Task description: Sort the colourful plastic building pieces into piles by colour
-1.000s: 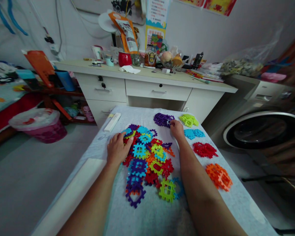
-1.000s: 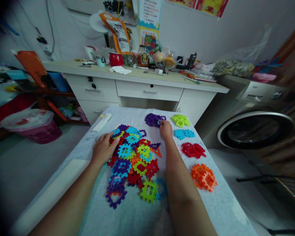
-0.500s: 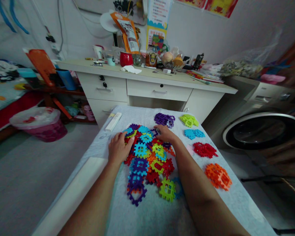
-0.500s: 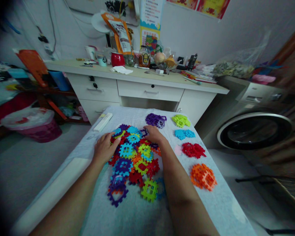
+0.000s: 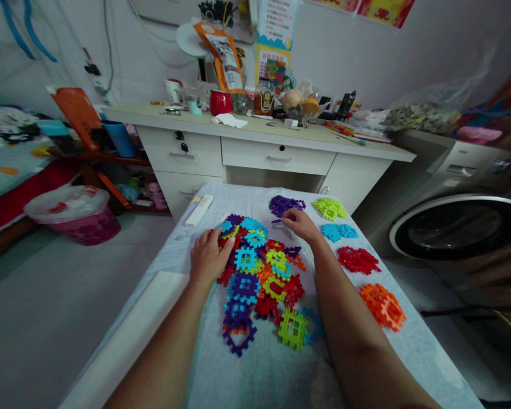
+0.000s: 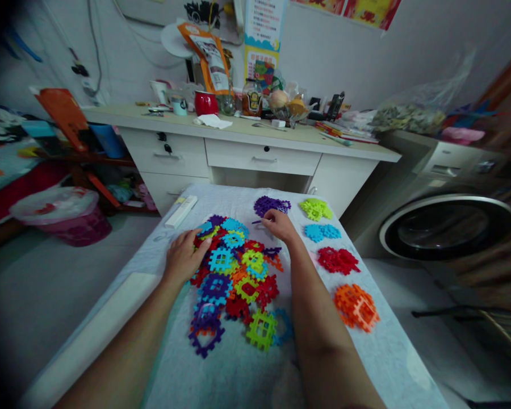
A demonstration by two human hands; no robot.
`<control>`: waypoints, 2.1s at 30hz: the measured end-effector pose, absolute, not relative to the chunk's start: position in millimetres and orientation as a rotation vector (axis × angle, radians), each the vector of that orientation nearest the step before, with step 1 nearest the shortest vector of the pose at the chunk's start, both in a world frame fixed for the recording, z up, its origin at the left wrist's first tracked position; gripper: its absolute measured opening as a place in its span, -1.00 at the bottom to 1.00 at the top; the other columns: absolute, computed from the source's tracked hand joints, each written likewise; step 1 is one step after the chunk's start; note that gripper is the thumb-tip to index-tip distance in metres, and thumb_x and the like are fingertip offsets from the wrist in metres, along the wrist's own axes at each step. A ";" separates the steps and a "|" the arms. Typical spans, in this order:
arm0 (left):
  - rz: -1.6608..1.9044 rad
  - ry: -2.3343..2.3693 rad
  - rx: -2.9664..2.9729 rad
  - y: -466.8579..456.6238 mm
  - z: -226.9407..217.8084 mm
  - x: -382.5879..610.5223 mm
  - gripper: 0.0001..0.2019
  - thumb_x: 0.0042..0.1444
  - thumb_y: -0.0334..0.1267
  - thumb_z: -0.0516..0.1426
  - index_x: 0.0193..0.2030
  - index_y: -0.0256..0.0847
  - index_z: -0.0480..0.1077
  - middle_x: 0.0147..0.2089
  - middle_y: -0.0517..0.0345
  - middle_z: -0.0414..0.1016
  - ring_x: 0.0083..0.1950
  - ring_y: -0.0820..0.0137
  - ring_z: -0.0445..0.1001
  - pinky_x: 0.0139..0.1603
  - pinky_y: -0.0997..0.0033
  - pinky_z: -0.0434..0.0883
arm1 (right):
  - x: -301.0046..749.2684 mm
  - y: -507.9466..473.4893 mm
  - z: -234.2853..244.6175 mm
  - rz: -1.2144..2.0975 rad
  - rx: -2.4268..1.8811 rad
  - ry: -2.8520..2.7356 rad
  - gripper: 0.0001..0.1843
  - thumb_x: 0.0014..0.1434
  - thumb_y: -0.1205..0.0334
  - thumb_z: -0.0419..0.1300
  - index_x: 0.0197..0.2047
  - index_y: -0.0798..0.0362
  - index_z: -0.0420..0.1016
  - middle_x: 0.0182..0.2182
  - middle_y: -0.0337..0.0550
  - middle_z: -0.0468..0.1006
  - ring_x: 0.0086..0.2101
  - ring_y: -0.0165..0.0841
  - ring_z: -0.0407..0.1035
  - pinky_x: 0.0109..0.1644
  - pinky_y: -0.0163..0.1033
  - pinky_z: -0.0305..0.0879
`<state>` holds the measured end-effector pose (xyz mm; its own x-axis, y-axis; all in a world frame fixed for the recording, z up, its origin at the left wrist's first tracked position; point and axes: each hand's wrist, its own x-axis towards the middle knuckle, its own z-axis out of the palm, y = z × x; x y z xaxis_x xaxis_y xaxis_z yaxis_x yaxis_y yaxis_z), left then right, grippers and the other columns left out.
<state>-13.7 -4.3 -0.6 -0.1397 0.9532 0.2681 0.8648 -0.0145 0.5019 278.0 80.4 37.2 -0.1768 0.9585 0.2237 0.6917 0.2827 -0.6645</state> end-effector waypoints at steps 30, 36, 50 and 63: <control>0.843 2.101 1.955 -4.1 2.5 -12.8 -0.50 0.28 0.06 -0.04 0.23 -0.13 0.34 0.19 -0.08 0.40 0.21 0.10 0.36 0.24 0.02 0.29 | 274.9 96.1 -2.2 0.799 -1.536 -1.047 -0.82 0.02 0.25 0.14 -0.24 0.02 0.29 -0.44 -0.20 0.56 -0.51 -0.40 0.45 -0.48 -0.33 0.39; 0.844 2.104 1.949 -4.2 2.5 -12.1 -0.51 0.27 0.06 -0.02 0.23 -0.11 0.35 0.19 -0.07 0.40 0.22 0.10 0.36 0.24 0.03 0.29 | 275.0 98.2 -2.8 0.771 -1.505 -1.206 -0.83 -0.04 0.36 0.07 -0.31 0.04 0.37 -0.35 -0.18 0.59 -0.38 -0.38 0.50 -0.32 -0.29 0.45; 0.851 2.110 1.994 -3.7 0.2 -13.0 -0.50 0.28 0.04 -0.04 0.25 -0.15 0.33 0.20 -0.09 0.40 0.21 0.08 0.37 0.23 0.01 0.31 | 223.3 74.7 19.6 0.589 -1.397 -2.198 -0.62 0.16 0.34 0.20 0.06 0.12 0.48 -0.09 -0.03 0.60 -0.14 -0.29 0.45 0.00 -0.24 0.31; 0.865 2.119 1.992 -1.4 -2.7 -13.2 -0.50 0.26 0.04 -0.01 0.24 -0.13 0.33 0.18 -0.08 0.41 0.19 0.09 0.38 0.23 0.03 0.31 | 225.4 78.7 24.0 0.819 -1.292 -2.040 -0.77 0.06 0.32 0.23 -0.16 0.11 0.55 -0.45 -0.31 0.46 -0.44 -0.47 0.27 -0.32 -0.38 0.16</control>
<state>-13.2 -1.4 -2.7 -0.1349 0.9448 0.2986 0.8837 -0.0216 0.4676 225.4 78.7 24.0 -0.3600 0.9210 0.1487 0.5625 0.3414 -0.7530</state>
